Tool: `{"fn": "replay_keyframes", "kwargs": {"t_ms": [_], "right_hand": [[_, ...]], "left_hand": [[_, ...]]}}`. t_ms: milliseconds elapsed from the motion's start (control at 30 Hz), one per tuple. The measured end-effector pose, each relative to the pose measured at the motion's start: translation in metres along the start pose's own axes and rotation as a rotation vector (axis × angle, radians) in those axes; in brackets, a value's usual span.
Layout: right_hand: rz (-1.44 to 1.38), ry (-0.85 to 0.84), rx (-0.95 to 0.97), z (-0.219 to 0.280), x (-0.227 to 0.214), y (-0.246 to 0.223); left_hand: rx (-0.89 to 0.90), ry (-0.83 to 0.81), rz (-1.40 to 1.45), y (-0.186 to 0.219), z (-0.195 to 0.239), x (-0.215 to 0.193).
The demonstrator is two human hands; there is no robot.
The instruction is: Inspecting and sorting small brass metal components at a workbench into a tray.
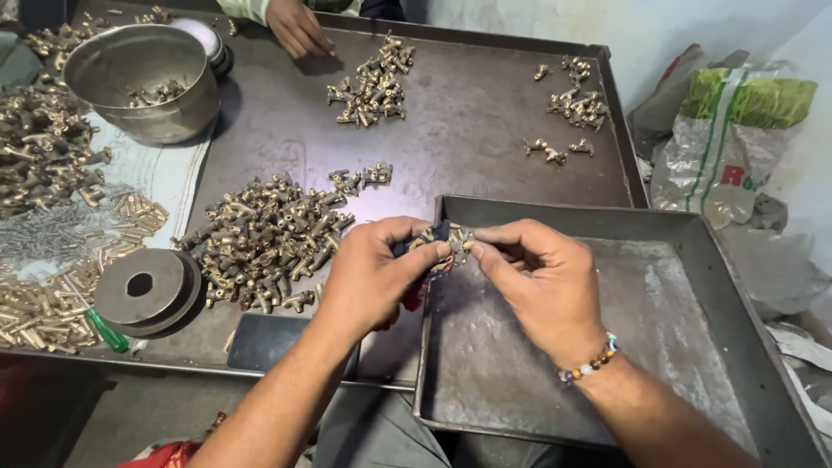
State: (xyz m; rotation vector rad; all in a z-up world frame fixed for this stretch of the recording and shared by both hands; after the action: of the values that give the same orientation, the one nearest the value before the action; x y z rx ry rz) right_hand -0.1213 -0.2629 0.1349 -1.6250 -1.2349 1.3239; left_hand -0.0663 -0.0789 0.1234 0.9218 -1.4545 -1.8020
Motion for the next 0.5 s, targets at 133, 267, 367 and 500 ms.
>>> {"fn": "replay_keyframes", "kwargs": {"t_ms": [133,267,367,500], "right_hand": [[0.303,0.012,-0.126,0.006,0.000,-0.030],[0.429,-0.164,-0.246,0.008,0.011,-0.035],[0.235,-0.215,-0.051,0.000,0.001,-0.001],[0.340,-0.134,0.388,-0.026,-0.026,0.059]], "left_hand": [[0.233,0.010,-0.013,-0.024,-0.006,0.007],[0.191,0.006,0.077,-0.037,-0.007,0.003],[0.125,0.077,-0.099,-0.055,-0.022,-0.028],[0.006,0.142,-0.665,-0.051,-0.042,-0.083]]}}
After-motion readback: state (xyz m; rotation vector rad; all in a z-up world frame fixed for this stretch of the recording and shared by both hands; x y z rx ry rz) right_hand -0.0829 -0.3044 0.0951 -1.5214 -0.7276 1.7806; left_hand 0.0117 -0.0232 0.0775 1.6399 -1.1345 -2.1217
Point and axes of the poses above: each hand's wrist, its own z-axis away from the middle knuckle, its own x-axis out of the palm, y = z × x, the point moved 6 cm from there along -z, towards the middle knuckle, and after that the axes turned 13 degrees about -y, right-handed, at the moved point
